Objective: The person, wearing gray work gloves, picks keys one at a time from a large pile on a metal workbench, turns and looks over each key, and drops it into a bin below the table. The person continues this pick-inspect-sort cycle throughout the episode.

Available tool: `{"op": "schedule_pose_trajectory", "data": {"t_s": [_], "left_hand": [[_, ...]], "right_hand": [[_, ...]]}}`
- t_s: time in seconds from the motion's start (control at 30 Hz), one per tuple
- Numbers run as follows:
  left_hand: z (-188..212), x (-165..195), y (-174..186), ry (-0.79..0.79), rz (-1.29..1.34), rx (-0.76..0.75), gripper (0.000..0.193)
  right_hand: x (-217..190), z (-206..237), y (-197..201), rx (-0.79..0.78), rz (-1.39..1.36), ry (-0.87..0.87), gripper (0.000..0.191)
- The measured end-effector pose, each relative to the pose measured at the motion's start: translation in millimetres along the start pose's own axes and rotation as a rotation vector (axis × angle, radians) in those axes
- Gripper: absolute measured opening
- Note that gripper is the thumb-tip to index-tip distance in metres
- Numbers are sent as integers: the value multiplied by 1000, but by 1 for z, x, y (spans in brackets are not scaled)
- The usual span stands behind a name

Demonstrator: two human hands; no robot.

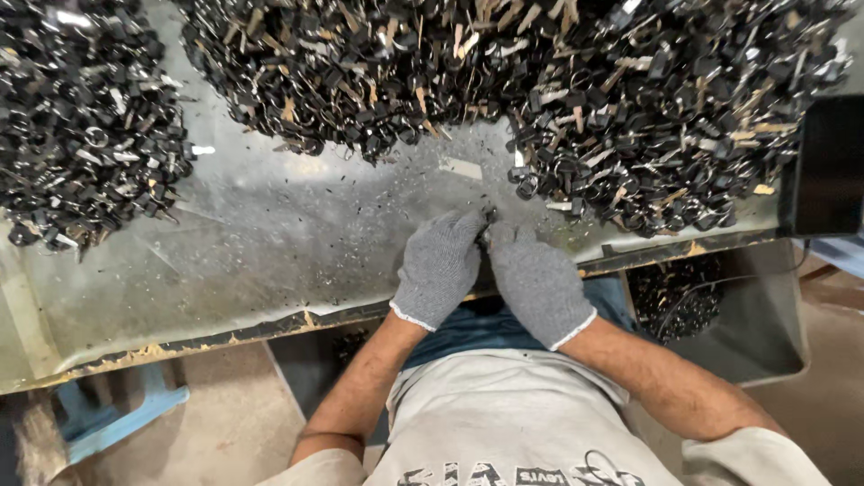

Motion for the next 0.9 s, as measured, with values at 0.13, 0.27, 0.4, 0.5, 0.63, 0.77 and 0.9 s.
{"op": "schedule_pose_trajectory", "data": {"t_s": [0.13, 0.27, 0.4, 0.5, 0.63, 0.77, 0.9], "left_hand": [[9, -9, -13, 9, 29, -51, 32], [7, -5, -10, -14, 7, -21, 27], [10, -9, 1, 111, 27, 24, 33], [12, -6, 1, 79, -41, 37, 30], [4, 11, 7, -79, -37, 85, 32], [-4, 4, 25, 61, -152, -227, 27], [12, 9, 60, 170, -391, -552, 32]], "right_hand": [[5, 4, -29, -143, -122, -133, 16], [-16, -7, -11, -81, -177, 284, 17], [10, -17, 6, -161, -473, 118, 23], [15, -9, 18, -97, -235, 38, 27], [8, -5, 17, -61, -81, 26, 25], [31, 10, -18, -418, -202, -145, 31], [29, 13, 18, -91, -303, -23, 27]]}}
Point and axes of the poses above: each hand's wrist, its own z-axis away from the middle knuckle, its own y-axis out of the back of the hand, x = y × z, the point moved 10 cm from there along -z, towards the middle knuckle, and after that the axes turned 9 degrees about x, right-handed, at the moved point
